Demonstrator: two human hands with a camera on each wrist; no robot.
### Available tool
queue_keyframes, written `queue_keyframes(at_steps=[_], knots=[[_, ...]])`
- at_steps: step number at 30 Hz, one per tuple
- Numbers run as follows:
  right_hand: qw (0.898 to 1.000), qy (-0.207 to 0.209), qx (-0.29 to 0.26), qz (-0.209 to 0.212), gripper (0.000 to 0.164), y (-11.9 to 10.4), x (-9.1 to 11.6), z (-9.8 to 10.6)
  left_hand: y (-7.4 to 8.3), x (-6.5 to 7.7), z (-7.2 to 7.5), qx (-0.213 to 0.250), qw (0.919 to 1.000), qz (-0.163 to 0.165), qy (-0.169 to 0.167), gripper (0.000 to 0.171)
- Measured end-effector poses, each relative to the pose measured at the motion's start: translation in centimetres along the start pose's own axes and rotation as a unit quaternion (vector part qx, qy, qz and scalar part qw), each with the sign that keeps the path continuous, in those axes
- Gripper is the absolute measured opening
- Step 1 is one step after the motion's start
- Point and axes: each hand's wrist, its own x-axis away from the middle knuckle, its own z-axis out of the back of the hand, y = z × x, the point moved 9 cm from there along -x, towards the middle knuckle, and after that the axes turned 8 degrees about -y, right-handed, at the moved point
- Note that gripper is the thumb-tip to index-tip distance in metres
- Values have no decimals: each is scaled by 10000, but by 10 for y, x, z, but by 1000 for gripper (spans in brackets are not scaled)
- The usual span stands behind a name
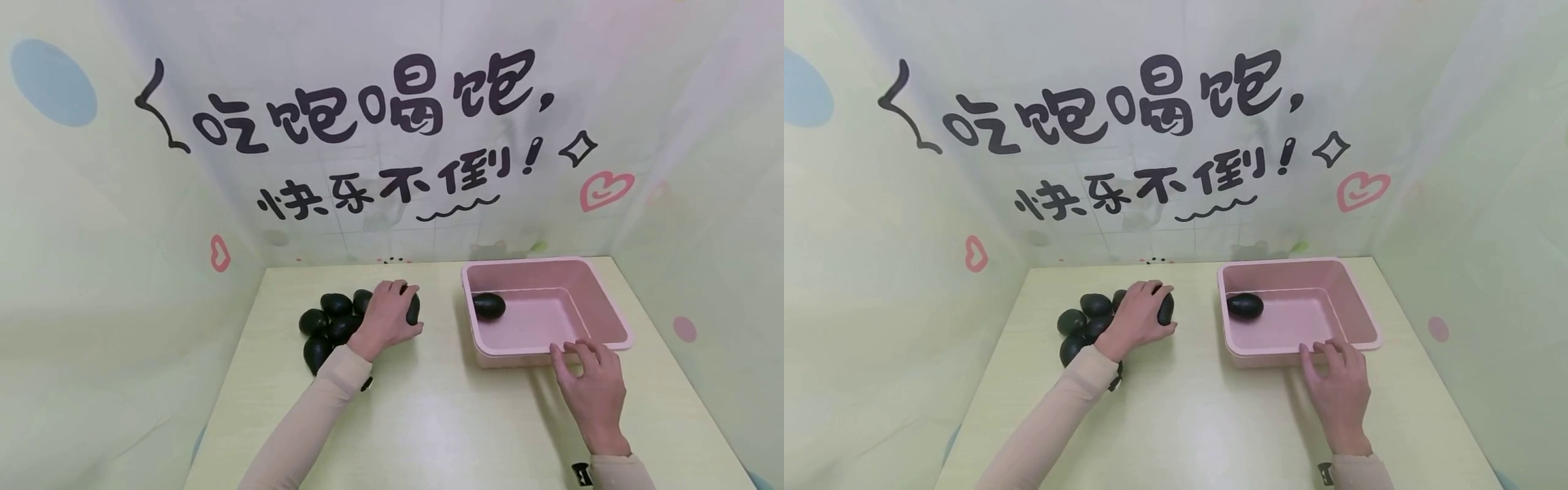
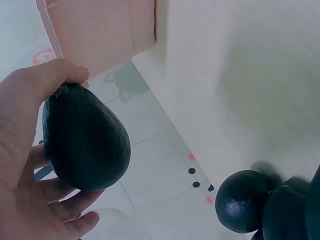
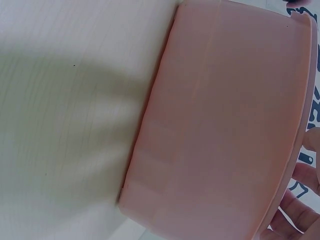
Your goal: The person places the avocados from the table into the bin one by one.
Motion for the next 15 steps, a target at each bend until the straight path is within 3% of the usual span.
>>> queue_keyframes(at_steps=[6,15], knots=[[10000,-16,2,20,24,-2,0,0,0,-2,-2,-32,9999,23,-113,71],[10000,27,10,21,24,-4,0,2,9,-7,9,-247,9993,-197,210,68]])
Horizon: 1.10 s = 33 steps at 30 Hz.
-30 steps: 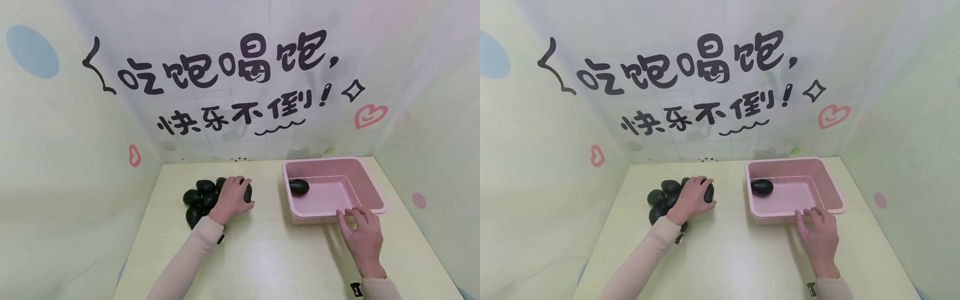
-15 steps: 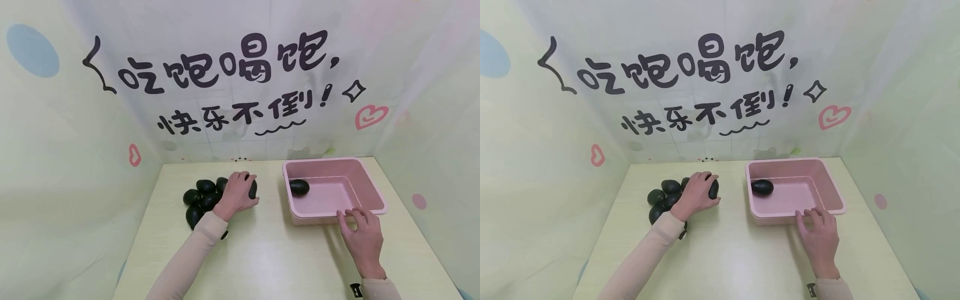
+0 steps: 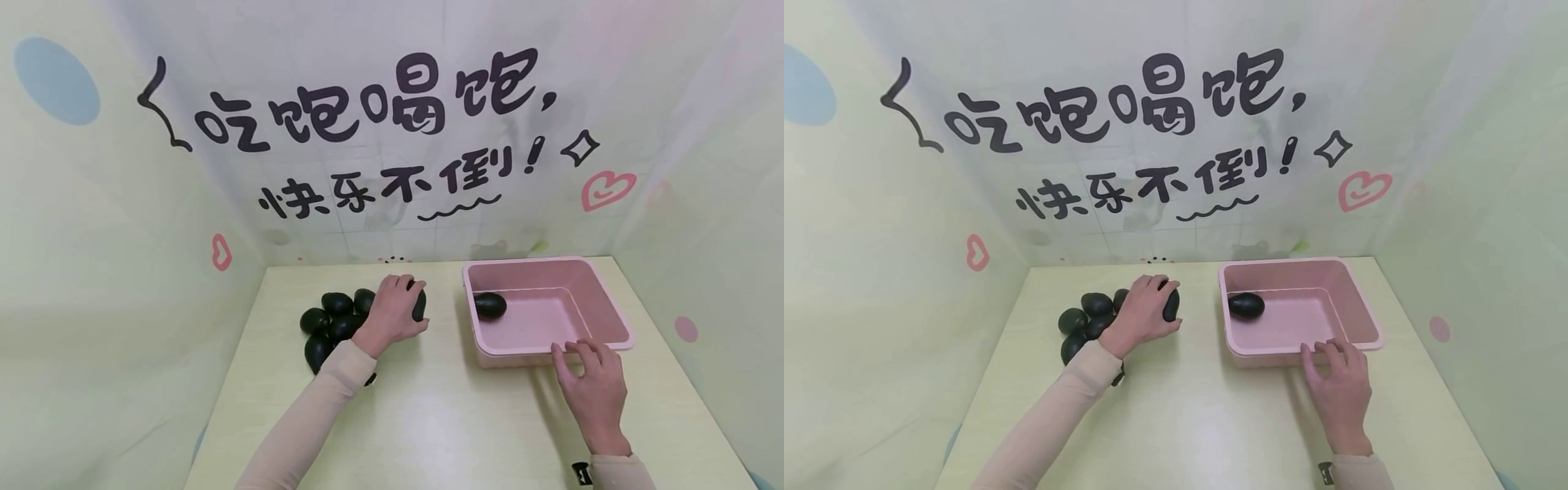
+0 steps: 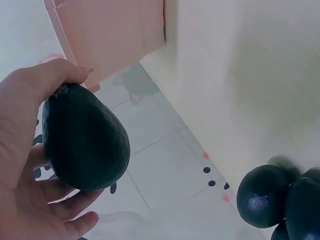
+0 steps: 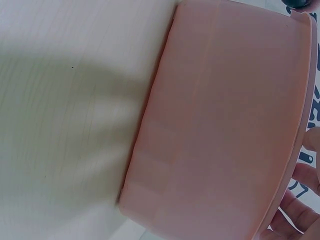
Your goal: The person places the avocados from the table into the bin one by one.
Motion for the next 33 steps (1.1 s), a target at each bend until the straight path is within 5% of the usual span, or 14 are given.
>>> queue_keyframes(at_steps=[6,33], knots=[[10000,36,-4,-21,23,1,0,1,9,-7,3,-39,9997,-73,-224,69],[10000,50,-28,3,24,6,1,-2,42,-34,32,-207,9985,-411,-299,69]])
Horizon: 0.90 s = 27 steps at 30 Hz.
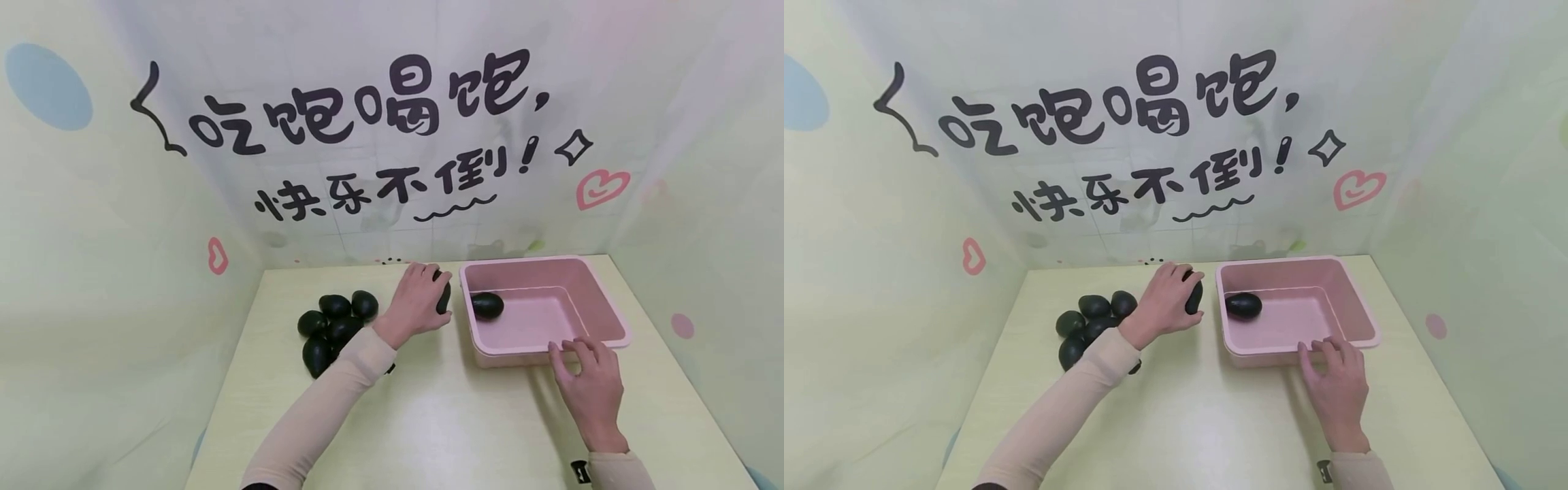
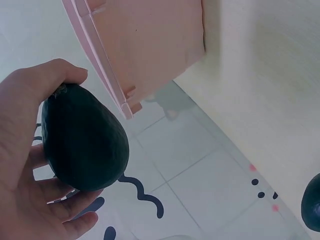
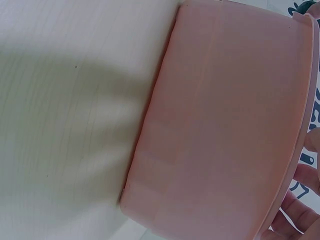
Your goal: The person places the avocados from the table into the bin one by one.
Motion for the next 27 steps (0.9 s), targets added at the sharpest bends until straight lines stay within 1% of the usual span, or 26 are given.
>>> queue_keyframes(at_steps=[3,10,15,19,22,27], knots=[[10000,-9,15,10,24,1,-1,-1,3,-2,2,-74,10000,-46,4,69],[10000,18,32,-1,24,2,-1,0,15,-11,2,-93,9995,-139,-253,72],[10000,30,44,-25,24,3,0,0,26,-15,4,-209,9991,-331,-165,64],[10000,-13,30,-72,23,4,0,-2,32,-19,6,-172,9988,-433,-118,59],[10000,-15,13,-80,23,3,0,-2,36,-22,6,-147,9987,-470,-162,60],[10000,50,13,-41,23,1,0,0,44,-26,3,-251,9978,-530,-322,65]])
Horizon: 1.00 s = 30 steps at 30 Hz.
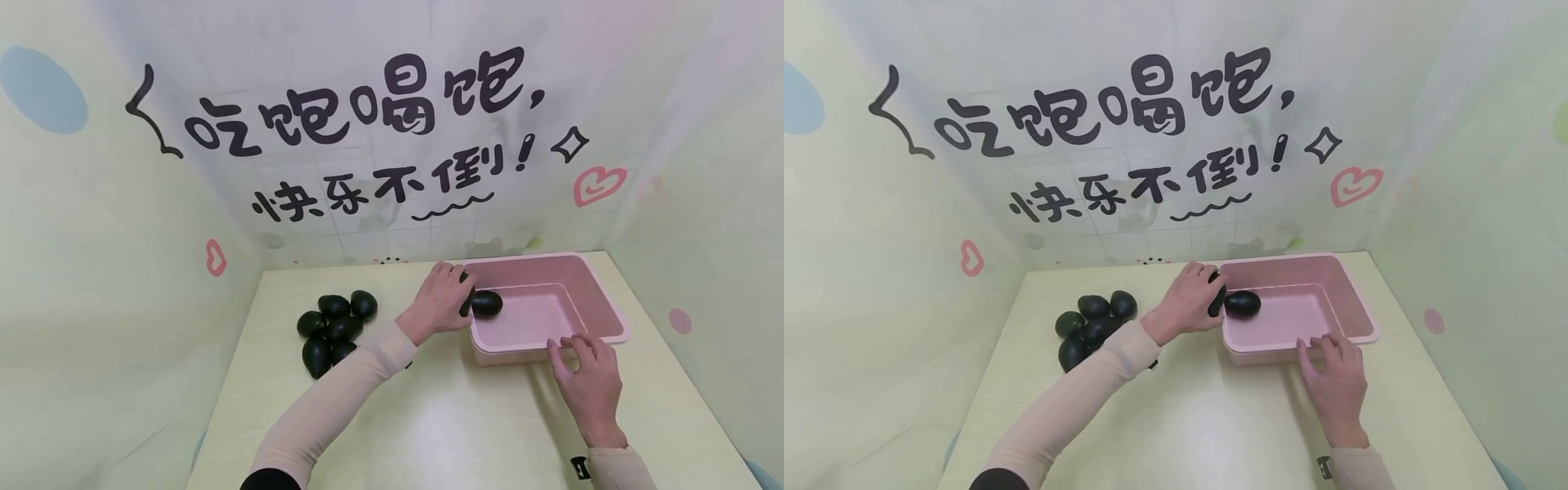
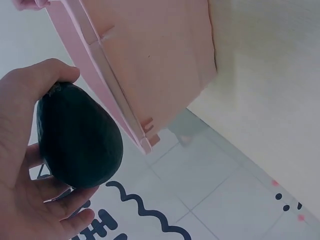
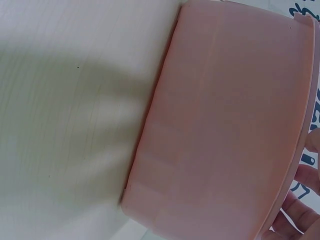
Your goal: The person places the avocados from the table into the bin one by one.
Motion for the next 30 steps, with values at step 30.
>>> queue_keyframes(at_steps=[30], knots=[[10000,32,26,36,24,-1,2,0,32,-23,3,-105,9986,-390,338,62]])
